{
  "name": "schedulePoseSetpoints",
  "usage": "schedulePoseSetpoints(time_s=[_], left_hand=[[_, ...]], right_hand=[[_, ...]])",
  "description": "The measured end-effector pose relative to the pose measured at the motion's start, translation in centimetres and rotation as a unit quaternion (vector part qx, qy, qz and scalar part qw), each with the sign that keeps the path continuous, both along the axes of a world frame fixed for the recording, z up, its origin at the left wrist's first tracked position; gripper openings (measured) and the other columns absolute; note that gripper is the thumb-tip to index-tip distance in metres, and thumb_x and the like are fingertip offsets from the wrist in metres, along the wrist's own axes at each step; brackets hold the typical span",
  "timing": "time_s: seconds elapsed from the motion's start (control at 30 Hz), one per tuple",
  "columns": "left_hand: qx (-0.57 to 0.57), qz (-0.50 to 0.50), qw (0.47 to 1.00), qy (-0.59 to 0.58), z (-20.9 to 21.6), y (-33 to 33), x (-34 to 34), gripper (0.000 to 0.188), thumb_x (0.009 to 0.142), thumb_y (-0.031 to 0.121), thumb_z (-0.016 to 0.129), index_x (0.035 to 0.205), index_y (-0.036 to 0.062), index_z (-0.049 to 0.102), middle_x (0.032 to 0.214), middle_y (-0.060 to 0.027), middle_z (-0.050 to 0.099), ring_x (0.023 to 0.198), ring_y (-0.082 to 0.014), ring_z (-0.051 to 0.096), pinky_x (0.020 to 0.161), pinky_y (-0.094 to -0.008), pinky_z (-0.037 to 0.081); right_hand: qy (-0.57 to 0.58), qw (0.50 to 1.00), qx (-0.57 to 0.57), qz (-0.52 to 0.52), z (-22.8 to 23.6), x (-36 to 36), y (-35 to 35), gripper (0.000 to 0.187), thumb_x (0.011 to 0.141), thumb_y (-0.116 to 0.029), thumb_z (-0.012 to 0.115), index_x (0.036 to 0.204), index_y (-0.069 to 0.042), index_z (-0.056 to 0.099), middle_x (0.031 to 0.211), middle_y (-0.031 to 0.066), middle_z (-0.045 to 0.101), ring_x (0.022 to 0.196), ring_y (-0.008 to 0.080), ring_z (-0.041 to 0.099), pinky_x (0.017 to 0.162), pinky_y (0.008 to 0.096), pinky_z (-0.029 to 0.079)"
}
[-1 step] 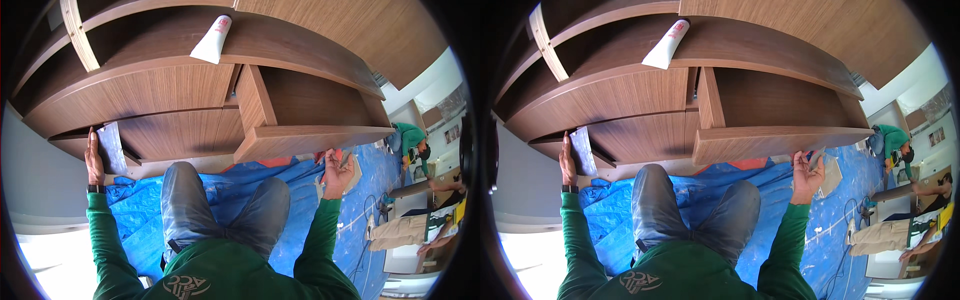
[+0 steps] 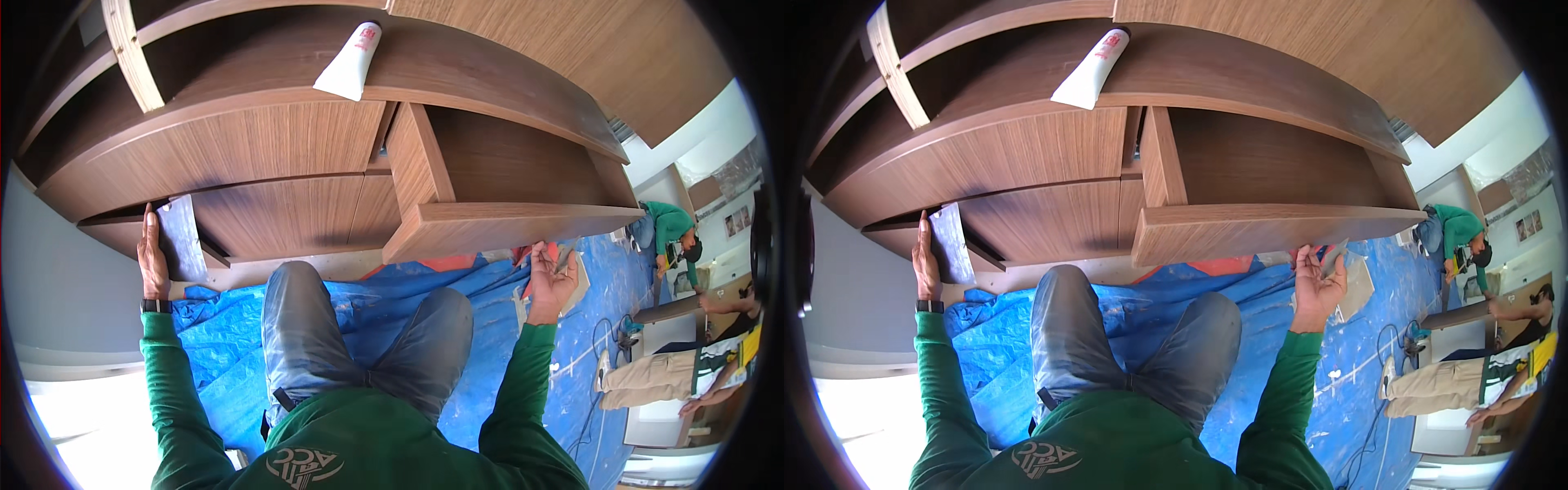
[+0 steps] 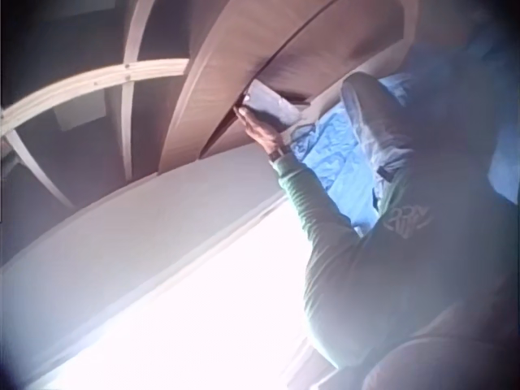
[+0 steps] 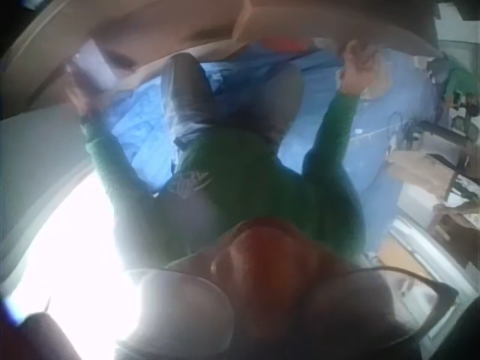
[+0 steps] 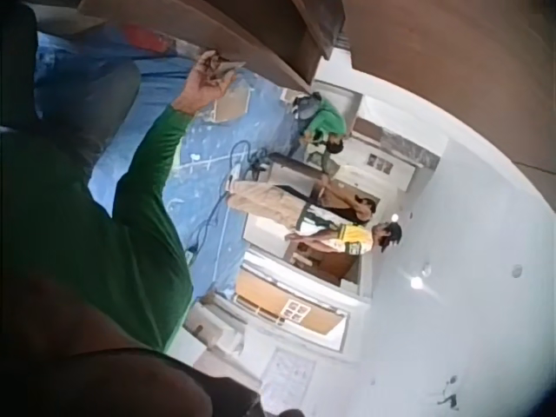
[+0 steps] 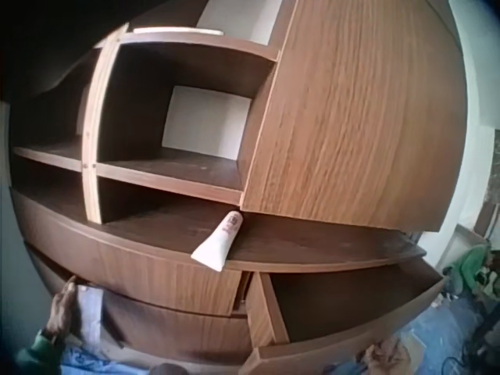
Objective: The person applies putty to the edge of a cabinet door using a putty knife and smooths it with a piece of sandpaper. They then open and close the cabinet door to check its fit and apply more putty to the interior edges.
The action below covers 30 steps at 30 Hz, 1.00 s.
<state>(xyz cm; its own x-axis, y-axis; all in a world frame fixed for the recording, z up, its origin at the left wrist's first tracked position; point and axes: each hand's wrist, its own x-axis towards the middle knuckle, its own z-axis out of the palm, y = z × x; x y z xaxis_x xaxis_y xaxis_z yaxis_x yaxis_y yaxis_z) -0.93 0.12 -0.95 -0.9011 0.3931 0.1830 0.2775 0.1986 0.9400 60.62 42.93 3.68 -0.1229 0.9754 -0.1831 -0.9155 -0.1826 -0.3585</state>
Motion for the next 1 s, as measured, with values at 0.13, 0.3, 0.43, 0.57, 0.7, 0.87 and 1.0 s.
schedulePoseSetpoints(time_s=[0.13, 0.3, 0.43, 0.57, 0.7, 0.87, 1.0], left_hand=[[0.016, -0.01, 0.999, -0.04, 0.7, -0.1, 1.1, 0.064, 0.111, 0.052, 0.038, 0.152, 0.0038, 0.05, 0.127, -0.0091, 0.066, 0.118, -0.0152, 0.055, 0.111, -0.0303, 0.037], [0.116, 0.037, 0.991, -0.059, -2.0, -1.3, 4.8, 0.06, 0.111, 0.049, 0.043, 0.125, -0.0024, 0.069, 0.105, -0.005, 0.071, 0.095, -0.0107, 0.06, 0.09, -0.0269, 0.046], [0.271, 0.005, 0.932, -0.239, -1.2, 1.7, 12.2, 0.065, 0.109, 0.054, 0.044, 0.112, -0.0045, 0.072, 0.095, -0.0113, 0.075, 0.081, -0.0162, 0.069, 0.078, -0.0295, 0.054], [0.314, -0.056, 0.857, -0.405, -4.1, 1.7, 16.5, 0.075, 0.107, 0.062, 0.036, 0.121, -0.0051, 0.066, 0.111, -0.021, 0.074, 0.102, -0.0359, 0.073, 0.094, -0.0463, 0.057], [0.296, -0.062, 0.802, -0.515, -4.6, 1.5, 20.2, 0.062, 0.106, 0.061, 0.042, 0.126, 0.007, 0.066, 0.1, -0.0144, 0.075, 0.088, -0.0316, 0.075, 0.073, -0.039, 0.062], [0.358, -0.071, 0.688, -0.627, -3.8, 3.0, 22.6, 0.055, 0.107, 0.051, 0.049, 0.133, 0.0049, 0.062, 0.117, -0.0108, 0.073, 0.097, -0.0227, 0.074, 0.085, -0.0373, 0.061], [0.323, -0.119, 0.686, -0.641, -2.7, 3.9, 23.2, 0.046, 0.107, 0.043, 0.055, 0.134, 0.0071, 0.062, 0.115, -0.0084, 0.073, 0.095, -0.021, 0.073, 0.084, -0.0364, 0.061]], right_hand=[[-0.027, 1.0, -0.01, 0.002, 1.6, -1.0, -1.6, 0.044, 0.09, -0.015, 0.074, 0.129, -0.001, 0.059, 0.136, 0.0275, 0.051, 0.131, 0.0394, 0.047, 0.11, 0.0577, 0.044], [-0.053, 0.998, -0.008, 0.02, 1.0, -1.0, -1.0, 0.051, 0.09, -0.018, 0.073, 0.134, 0.002, 0.056, 0.148, 0.0297, 0.044, 0.141, 0.0411, 0.041, 0.114, 0.0589, 0.041], [-0.062, 0.996, -0.052, 0.024, 3.1, -1.5, -3.3, 0.059, 0.091, -0.019, 0.071, 0.142, 0.002, 0.049, 0.155, 0.0294, 0.041, 0.145, 0.041, 0.04, 0.116, 0.0586, 0.039], [-0.13, 0.991, -0.008, 0.006, 2.4, -0.7, -5.0, 0.054, 0.093, -0.019, 0.067, 0.141, -0.003, 0.049, 0.15, 0.0284, 0.047, 0.138, 0.0407, 0.05, 0.113, 0.0575, 0.041], [-0.154, 0.987, 0.037, 0.039, 1.3, -0.8, -8.5, 0.046, 0.095, -0.018, 0.065, 0.137, -0.003, 0.054, 0.138, 0.022, 0.06, 0.126, 0.0334, 0.06, 0.107, 0.0537, 0.046], [-0.264, 0.953, 0.119, 0.093, 0.6, -3.1, -14.1, 0.036, 0.097, -0.015, 0.064, 0.13, -0.002, 0.058, 0.129, 0.0141, 0.065, 0.115, 0.0268, 0.064, 0.1, 0.0499, 0.05], [-0.415, 0.877, 0.218, 0.108, 0.9, -7.2, -18.6, 0.016, 0.097, -0.009, 0.064, 0.11, -0.001, 0.061, 0.112, 0.0111, 0.067, 0.106, 0.0228, 0.064, 0.102, 0.0458, 0.049]])
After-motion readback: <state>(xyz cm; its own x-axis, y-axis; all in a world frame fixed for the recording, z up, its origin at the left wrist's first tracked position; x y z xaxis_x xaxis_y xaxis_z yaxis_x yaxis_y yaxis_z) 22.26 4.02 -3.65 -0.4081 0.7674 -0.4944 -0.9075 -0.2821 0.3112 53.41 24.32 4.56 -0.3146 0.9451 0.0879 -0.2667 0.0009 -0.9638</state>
